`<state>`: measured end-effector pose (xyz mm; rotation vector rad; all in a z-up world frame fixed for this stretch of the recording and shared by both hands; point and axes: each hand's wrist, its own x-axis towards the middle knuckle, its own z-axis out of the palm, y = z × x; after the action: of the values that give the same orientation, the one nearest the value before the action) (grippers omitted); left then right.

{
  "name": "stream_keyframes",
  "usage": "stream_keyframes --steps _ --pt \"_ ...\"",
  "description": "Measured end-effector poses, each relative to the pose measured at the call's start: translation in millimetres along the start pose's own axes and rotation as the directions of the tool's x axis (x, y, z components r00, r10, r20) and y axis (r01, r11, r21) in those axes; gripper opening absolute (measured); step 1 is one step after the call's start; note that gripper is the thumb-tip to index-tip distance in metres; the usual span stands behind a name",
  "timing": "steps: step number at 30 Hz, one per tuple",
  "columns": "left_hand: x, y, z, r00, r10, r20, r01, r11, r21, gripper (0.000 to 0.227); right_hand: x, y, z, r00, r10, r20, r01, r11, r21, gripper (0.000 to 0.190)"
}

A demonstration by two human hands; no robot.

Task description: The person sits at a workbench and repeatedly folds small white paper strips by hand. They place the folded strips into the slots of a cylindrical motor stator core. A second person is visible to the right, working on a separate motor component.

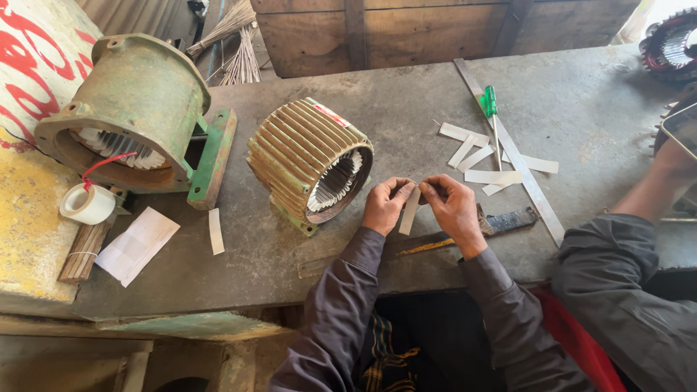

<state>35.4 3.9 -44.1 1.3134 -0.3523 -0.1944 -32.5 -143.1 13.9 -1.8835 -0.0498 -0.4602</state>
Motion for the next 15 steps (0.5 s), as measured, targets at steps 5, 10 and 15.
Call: stream_keyframes --steps 5,10,15 --pt "-6 14 5 1.0 0.01 -0.025 -0.009 0.999 0.054 0.024 0 0 -1 0.998 0.044 -0.038 -0.045 0.999 -0.013 0.019" --pt "-11 27 9 0.982 0.166 -0.087 -0.132 0.942 0.31 0.023 -1 0 2 0.999 -0.002 -0.038 0.001 1.0 -0.02 0.018" --pt "-12 29 12 0.972 0.197 -0.128 -0.109 0.861 0.497 0.021 -2 -4 5 0.995 -0.082 -0.058 0.078 0.994 -0.076 0.016"
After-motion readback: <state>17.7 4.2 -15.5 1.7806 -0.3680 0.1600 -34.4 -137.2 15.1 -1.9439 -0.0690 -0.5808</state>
